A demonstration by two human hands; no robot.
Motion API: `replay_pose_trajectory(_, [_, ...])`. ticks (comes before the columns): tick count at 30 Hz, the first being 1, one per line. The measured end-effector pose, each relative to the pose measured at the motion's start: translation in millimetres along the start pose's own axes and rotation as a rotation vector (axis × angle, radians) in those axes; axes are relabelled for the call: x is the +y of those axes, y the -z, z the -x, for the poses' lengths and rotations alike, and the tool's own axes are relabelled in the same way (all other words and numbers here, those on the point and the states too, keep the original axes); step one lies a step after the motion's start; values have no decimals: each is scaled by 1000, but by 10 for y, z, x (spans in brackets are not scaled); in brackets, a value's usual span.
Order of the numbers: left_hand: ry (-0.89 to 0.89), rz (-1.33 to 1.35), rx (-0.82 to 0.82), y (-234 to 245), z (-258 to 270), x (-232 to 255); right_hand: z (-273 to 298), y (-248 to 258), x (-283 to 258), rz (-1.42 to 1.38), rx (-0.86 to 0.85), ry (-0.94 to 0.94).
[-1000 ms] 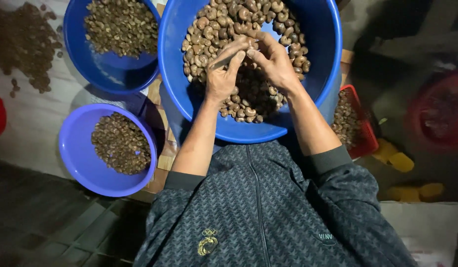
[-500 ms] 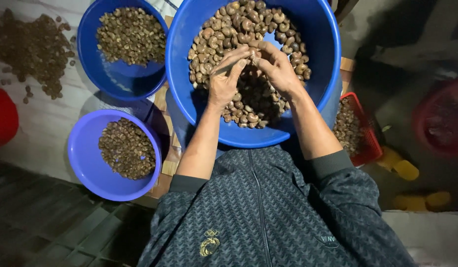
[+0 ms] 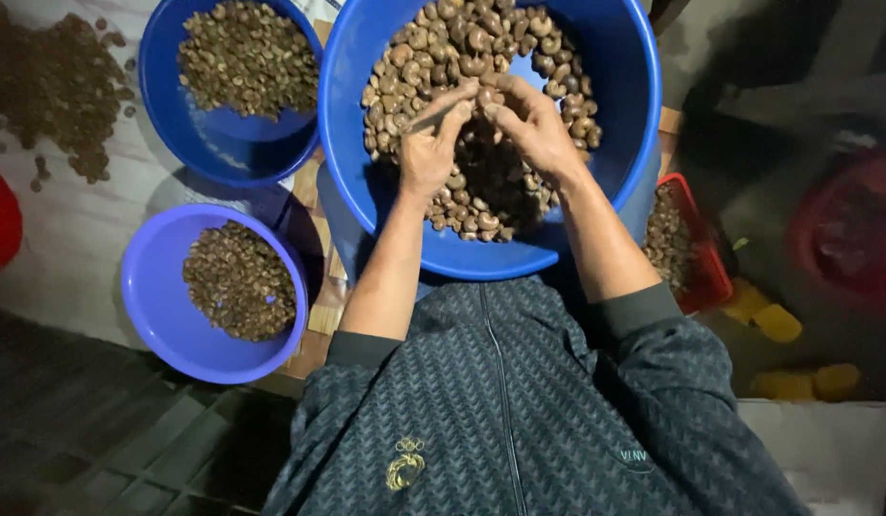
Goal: Using a small knife to pry open the shells of nuts and sorting them into different bowls.
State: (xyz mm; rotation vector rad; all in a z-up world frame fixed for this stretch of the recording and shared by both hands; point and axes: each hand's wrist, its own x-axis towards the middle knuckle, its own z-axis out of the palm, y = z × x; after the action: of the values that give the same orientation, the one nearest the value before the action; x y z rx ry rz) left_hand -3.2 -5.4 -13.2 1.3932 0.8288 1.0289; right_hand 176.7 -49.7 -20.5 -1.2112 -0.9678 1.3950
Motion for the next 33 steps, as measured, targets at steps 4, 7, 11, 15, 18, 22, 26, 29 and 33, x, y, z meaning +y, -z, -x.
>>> replay_pose_trajectory(4, [-17, -52, -34, 16, -95, 73, -52, -29, -145, 150, 25, 73])
replay_pose_trajectory(7, [-41, -75, -84, -13, -75, 63, 4, -58, -150, 296, 73, 142])
replay_pose_trajectory(11, [-49, 9, -71, -2, -81, -9, 19, -120, -199, 423, 100, 221])
replay_pose_trajectory(15, [-38, -23, -78, -9, -88, 25, 29, -115, -170, 466, 105, 213])
replay_pose_trajectory(18, [-59, -121, -30, 4, -86, 1, 48, -139, -205, 518, 102, 238])
replay_pose_trajectory(22, [-25, -5, -17, -5, -66, -9, 89, -180, -271, 513, 103, 285])
replay_pose_trajectory(26, [-50, -77, -1, -9, -68, 27, 67, -181, -252, 461, 99, 310])
replay_pose_trajectory(29, [18, 2, 18, 6, -40, 76, 57, -186, -194, 406, 96, 255])
replay_pose_trajectory(33, [31, 102, 8, 1, -68, 66, 6, -134, -115, 395, 105, 274])
